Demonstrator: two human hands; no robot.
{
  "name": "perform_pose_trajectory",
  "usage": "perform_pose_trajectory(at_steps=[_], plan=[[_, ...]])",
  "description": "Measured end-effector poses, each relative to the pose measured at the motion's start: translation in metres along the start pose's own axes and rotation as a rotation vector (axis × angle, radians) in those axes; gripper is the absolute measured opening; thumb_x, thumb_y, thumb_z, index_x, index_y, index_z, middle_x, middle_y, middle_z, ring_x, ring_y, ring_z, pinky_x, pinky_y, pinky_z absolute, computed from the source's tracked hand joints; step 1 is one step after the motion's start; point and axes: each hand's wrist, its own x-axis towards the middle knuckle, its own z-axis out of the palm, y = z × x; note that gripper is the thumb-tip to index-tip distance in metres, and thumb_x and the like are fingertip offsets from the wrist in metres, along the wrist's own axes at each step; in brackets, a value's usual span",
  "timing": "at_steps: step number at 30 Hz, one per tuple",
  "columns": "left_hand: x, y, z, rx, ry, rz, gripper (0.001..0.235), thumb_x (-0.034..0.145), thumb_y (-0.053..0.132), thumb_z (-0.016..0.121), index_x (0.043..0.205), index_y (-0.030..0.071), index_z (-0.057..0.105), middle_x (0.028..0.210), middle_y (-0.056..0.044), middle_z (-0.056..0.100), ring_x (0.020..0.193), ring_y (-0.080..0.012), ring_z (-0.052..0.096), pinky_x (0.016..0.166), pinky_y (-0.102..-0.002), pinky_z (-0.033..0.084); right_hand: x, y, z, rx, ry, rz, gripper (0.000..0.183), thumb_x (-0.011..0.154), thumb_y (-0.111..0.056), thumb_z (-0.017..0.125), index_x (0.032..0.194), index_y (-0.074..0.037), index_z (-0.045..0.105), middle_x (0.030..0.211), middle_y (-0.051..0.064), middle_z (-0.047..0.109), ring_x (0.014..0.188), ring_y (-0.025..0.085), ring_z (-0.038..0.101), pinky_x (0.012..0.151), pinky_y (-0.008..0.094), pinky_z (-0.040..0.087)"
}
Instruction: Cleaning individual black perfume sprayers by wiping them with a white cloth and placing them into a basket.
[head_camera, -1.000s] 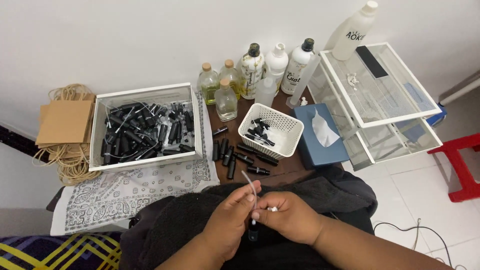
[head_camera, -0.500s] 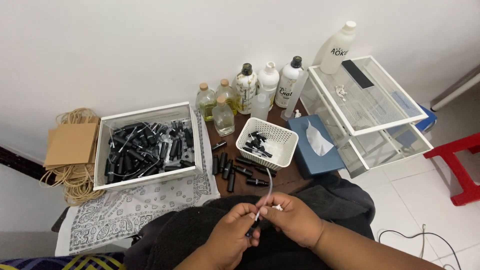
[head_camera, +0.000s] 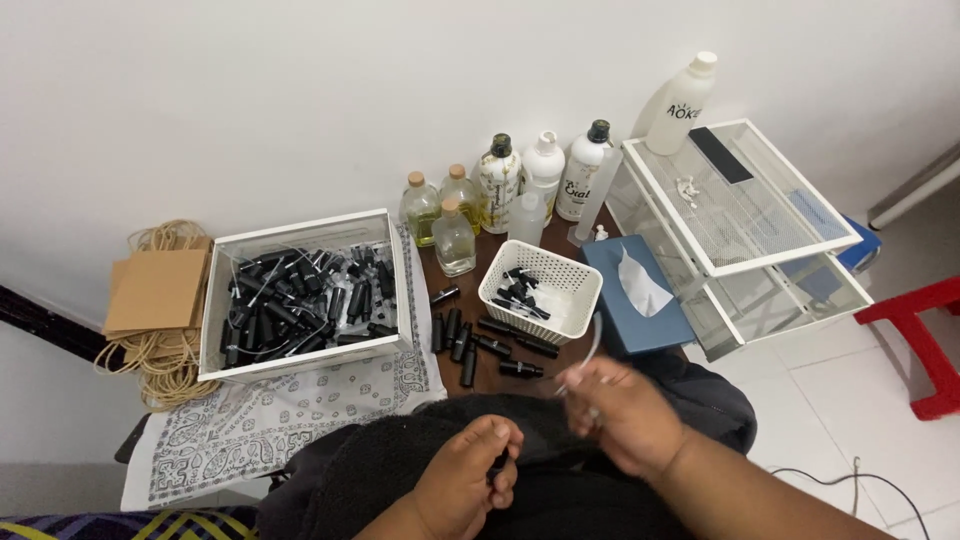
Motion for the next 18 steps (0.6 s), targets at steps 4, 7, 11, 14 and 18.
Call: perform_pose_trajectory(at_steps=[4, 7, 11, 14, 18], plan=[[-0.004, 0.005, 0.01, 0.007, 0.03, 0.009, 0.027, 0.106, 0.027, 0.051, 0.102, 0.005, 0.065, 0.095, -0.012, 0.056, 0.057, -0.0164, 0.045, 0.051, -0.027, 0.032, -0.004, 0.03, 0.011, -0.063, -0.004, 0.097, 0.017, 0.094, -0.01, 0.071, 0.095, 0.005, 0.077, 0.051, 0.011, 0.05, 0.044, 0.019, 0.043, 0.043, 0.033, 0.037], [-0.005, 0.004, 0.011, -0.05, 0.041, 0.035, 0.027, 0.105, 0.027, 0.052, 0.108, 0.004, 0.066, 0.099, -0.013, 0.06, 0.059, -0.019, 0.048, 0.051, -0.029, 0.035, -0.004, 0.034, 0.013, -0.136, -0.004, 0.175, 0.023, 0.093, -0.018, 0.073, 0.098, 0.004, 0.078, 0.061, 0.014, 0.062, 0.047, 0.018, 0.049, 0.045, 0.032, 0.041], [-0.005, 0.004, 0.008, -0.118, 0.098, 0.067, 0.023, 0.103, 0.023, 0.044, 0.109, 0.007, 0.059, 0.099, -0.013, 0.056, 0.058, -0.0206, 0.044, 0.05, -0.031, 0.032, -0.006, 0.039, 0.007, -0.21, -0.122, 0.154, 0.024, 0.098, -0.019, 0.07, 0.083, 0.0, 0.067, 0.053, 0.01, 0.051, 0.045, 0.017, 0.046, 0.046, 0.029, 0.038], [-0.001, -0.002, -0.001, -0.133, 0.105, 0.16, 0.021, 0.102, 0.019, 0.051, 0.115, 0.006, 0.061, 0.098, -0.012, 0.056, 0.058, -0.0201, 0.046, 0.05, -0.031, 0.034, -0.006, 0.043, -0.002, -0.395, -0.282, 0.215, 0.017, 0.096, -0.014, 0.072, 0.082, -0.004, 0.069, 0.061, 0.006, 0.059, 0.051, 0.013, 0.049, 0.05, 0.027, 0.039], [0.001, -0.009, -0.005, 0.111, 0.141, 0.21, 0.025, 0.092, 0.011, 0.069, 0.116, 0.005, 0.073, 0.056, -0.007, 0.049, 0.047, -0.0129, 0.045, 0.046, -0.026, 0.039, -0.015, 0.029, 0.002, -0.721, -0.62, 0.225, 0.022, 0.096, -0.01, 0.072, 0.075, -0.012, 0.064, 0.064, -0.008, 0.05, 0.059, 0.004, 0.042, 0.057, 0.026, 0.036]])
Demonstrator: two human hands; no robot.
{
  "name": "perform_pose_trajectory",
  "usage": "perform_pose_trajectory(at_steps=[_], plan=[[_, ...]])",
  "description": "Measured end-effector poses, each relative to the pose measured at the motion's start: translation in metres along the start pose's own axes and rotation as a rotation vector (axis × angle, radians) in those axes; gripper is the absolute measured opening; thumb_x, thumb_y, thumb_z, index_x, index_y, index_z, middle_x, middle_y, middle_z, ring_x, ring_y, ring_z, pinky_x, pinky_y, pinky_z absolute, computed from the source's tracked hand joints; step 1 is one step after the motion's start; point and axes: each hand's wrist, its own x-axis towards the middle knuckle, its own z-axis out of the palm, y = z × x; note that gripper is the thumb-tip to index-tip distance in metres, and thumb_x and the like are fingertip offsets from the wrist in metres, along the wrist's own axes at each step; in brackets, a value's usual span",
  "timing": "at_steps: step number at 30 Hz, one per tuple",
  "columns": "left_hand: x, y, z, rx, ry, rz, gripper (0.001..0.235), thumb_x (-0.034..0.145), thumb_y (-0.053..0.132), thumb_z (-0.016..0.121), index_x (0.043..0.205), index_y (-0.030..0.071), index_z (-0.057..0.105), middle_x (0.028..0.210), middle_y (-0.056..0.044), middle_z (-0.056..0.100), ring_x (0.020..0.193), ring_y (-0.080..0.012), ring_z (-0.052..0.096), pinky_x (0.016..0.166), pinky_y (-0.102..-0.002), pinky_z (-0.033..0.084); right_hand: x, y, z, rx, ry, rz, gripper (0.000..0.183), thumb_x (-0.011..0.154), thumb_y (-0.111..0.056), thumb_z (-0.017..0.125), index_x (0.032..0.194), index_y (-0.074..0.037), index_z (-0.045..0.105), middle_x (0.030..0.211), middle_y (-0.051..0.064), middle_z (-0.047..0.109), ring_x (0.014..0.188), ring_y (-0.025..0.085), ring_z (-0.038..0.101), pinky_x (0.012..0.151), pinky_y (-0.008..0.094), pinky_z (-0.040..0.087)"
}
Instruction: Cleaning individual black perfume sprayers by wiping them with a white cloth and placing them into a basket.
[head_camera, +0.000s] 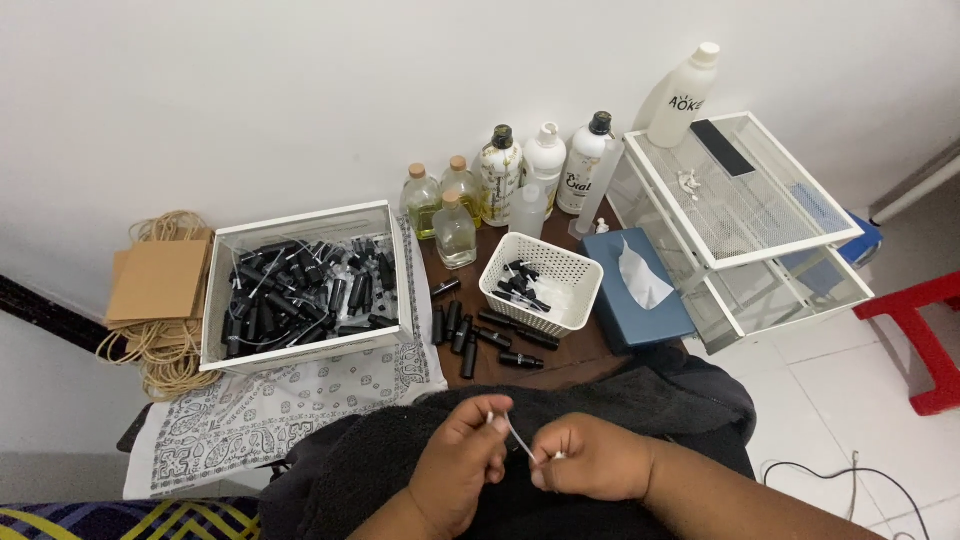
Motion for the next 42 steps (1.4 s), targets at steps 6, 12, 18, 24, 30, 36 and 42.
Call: perform_pose_trajectory(at_steps=[6, 12, 18, 24, 30, 36, 42], plan=[[-0.018, 0.02, 0.005, 0.628, -0.054, 0.019, 0.015, 0.089, 0.03, 0.076, 0.101, 0.022, 0.08, 0.084, 0.009, 0.065, 0.075, -0.0051, 0.055, 0.074, -0.023, 0.046, -0.003, 0.02, -0.01, 0.178, -0.049, -0.047, 0.012, 0.087, -0.005, 0.069, 0.076, -0.007, 0.066, 0.066, -0.002, 0.056, 0.061, 0.007, 0.045, 0.059, 0.026, 0.037], [-0.007, -0.004, -0.008, 0.761, -0.207, 0.304, 0.012, 0.092, 0.032, 0.072, 0.096, 0.02, 0.074, 0.102, 0.006, 0.065, 0.096, -0.0085, 0.064, 0.092, -0.025, 0.047, -0.001, 0.027, -0.003, 0.739, 0.121, -0.159, 0.015, 0.079, -0.004, 0.062, 0.067, 0.003, 0.058, 0.057, 0.013, 0.045, 0.046, 0.02, 0.041, 0.044, 0.033, 0.03], [0.0, -0.013, -0.008, 0.054, 0.029, -0.005, 0.015, 0.098, 0.018, 0.074, 0.087, 0.008, 0.068, 0.056, -0.009, 0.051, 0.047, -0.016, 0.045, 0.047, -0.027, 0.036, 0.004, 0.013, 0.001, 1.011, 0.193, -0.329, 0.043, 0.085, -0.034, 0.061, 0.11, 0.001, 0.065, 0.081, 0.01, 0.056, 0.062, 0.021, 0.052, 0.055, 0.037, 0.045], [-0.003, -0.009, -0.006, -0.087, 0.03, -0.078, 0.013, 0.095, 0.013, 0.076, 0.096, 0.003, 0.068, 0.076, -0.008, 0.059, 0.052, -0.0158, 0.048, 0.048, -0.027, 0.036, 0.012, 0.004, 0.021, 0.815, 0.43, -0.068, 0.021, 0.092, 0.007, 0.058, 0.109, -0.005, 0.057, 0.092, 0.013, 0.062, 0.076, 0.025, 0.068, 0.076, 0.043, 0.063], [-0.01, -0.004, -0.002, 0.002, 0.016, -0.116, 0.021, 0.095, 0.011, 0.076, 0.078, 0.005, 0.066, 0.067, -0.007, 0.059, 0.051, -0.0145, 0.048, 0.048, -0.027, 0.034, 0.012, 0.001, 0.022, 0.614, 0.359, -0.199, 0.033, 0.091, -0.003, 0.074, 0.124, -0.002, 0.067, 0.093, 0.013, 0.072, 0.077, 0.019, 0.065, 0.074, 0.03, 0.056], [-0.013, 0.0, 0.003, 0.183, -0.016, -0.119, 0.022, 0.089, 0.008, 0.08, 0.075, 0.005, 0.063, 0.055, -0.007, 0.053, 0.047, -0.0128, 0.04, 0.046, -0.028, 0.03, 0.008, 0.007, 0.021, 0.597, 0.377, -0.112, 0.028, 0.088, -0.001, 0.077, 0.116, 0.003, 0.075, 0.089, 0.015, 0.074, 0.072, 0.022, 0.066, 0.069, 0.034, 0.059], [-0.026, 0.015, 0.014, 0.556, -0.049, -0.135, 0.015, 0.089, 0.018, 0.083, 0.078, 0.014, 0.074, 0.065, 0.003, 0.064, 0.059, -0.0073, 0.051, 0.058, -0.025, 0.041, 0.005, 0.008, 0.019, 0.566, 0.441, -0.201, 0.003, 0.089, -0.001, 0.072, 0.091, 0.0, 0.07, 0.072, 0.015, 0.069, 0.059, 0.022, 0.062, 0.059, 0.032, 0.052]])
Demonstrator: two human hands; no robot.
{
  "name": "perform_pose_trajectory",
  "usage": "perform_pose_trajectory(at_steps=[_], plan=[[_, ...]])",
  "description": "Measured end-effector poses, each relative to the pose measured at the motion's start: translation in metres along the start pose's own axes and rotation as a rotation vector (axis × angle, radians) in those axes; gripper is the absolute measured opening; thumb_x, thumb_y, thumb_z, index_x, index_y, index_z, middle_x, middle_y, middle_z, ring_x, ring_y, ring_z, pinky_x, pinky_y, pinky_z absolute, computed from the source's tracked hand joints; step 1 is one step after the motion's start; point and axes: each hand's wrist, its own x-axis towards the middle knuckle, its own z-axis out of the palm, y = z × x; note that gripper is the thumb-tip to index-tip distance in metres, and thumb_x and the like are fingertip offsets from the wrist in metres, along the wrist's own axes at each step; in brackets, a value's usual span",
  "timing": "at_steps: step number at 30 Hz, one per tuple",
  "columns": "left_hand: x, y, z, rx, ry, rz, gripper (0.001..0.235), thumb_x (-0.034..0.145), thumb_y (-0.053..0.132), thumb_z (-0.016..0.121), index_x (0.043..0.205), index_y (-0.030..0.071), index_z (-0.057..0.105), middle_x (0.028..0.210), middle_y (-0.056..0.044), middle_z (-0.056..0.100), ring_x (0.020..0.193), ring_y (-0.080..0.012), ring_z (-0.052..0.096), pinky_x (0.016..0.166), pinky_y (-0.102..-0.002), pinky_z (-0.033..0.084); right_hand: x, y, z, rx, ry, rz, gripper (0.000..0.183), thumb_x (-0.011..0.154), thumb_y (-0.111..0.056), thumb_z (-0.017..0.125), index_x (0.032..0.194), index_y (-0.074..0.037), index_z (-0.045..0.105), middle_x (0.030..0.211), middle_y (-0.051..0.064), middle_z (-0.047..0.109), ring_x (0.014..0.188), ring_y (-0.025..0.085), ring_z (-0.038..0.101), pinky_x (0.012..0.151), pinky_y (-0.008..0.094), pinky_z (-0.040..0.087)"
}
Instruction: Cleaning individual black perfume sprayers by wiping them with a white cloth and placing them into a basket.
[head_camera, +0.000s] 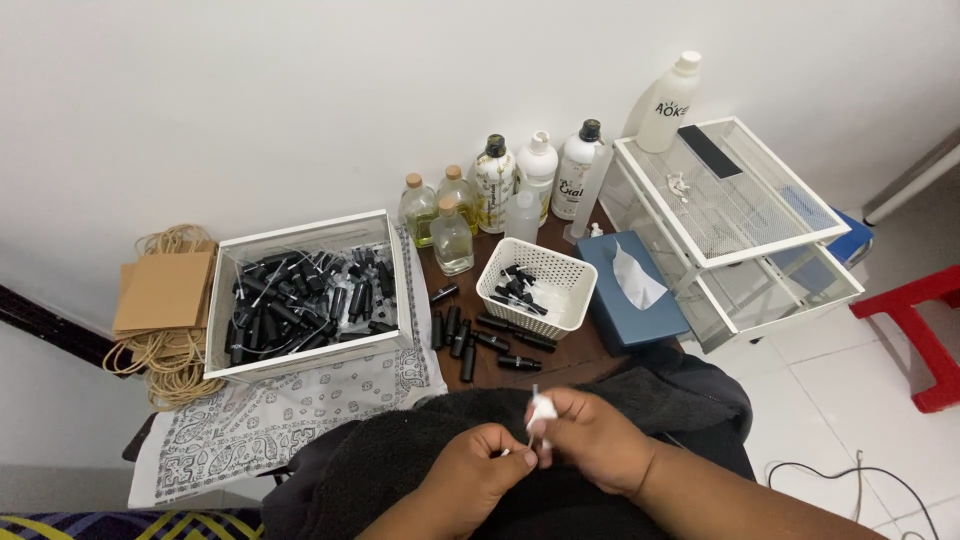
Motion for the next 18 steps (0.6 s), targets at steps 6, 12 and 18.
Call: perform_pose_trajectory(at_steps=[6, 12, 18], plan=[[0.011, -0.019, 0.0, 0.026, 0.058, 0.165, 0.012, 0.086, 0.022, 0.084, 0.078, 0.014, 0.078, 0.072, 0.005, 0.068, 0.068, -0.0067, 0.057, 0.069, -0.025, 0.046, 0.011, -0.014, -0.005, 0.32, 0.231, -0.089, 0.013, 0.078, 0.007, 0.053, 0.081, -0.006, 0.056, 0.063, 0.009, 0.048, 0.051, 0.022, 0.046, 0.048, 0.038, 0.04], [0.009, -0.015, -0.002, 0.064, 0.102, 0.225, 0.028, 0.087, 0.03, 0.089, 0.07, 0.016, 0.071, 0.068, 0.005, 0.062, 0.066, -0.0074, 0.052, 0.064, -0.026, 0.042, -0.001, 0.006, -0.006, -0.211, -0.098, 0.053, 0.015, 0.09, -0.009, 0.077, 0.103, -0.002, 0.077, 0.075, 0.01, 0.071, 0.053, 0.014, 0.061, 0.051, 0.027, 0.053], [0.004, -0.013, -0.004, -0.012, -0.04, 0.3, 0.015, 0.091, 0.02, 0.07, 0.105, 0.016, 0.074, 0.093, 0.004, 0.077, 0.085, -0.0058, 0.066, 0.085, -0.024, 0.054, 0.003, 0.005, -0.008, -0.186, 0.011, -0.018, 0.012, 0.094, -0.013, 0.073, 0.096, -0.002, 0.07, 0.066, 0.015, 0.07, 0.056, 0.019, 0.065, 0.057, 0.031, 0.056]])
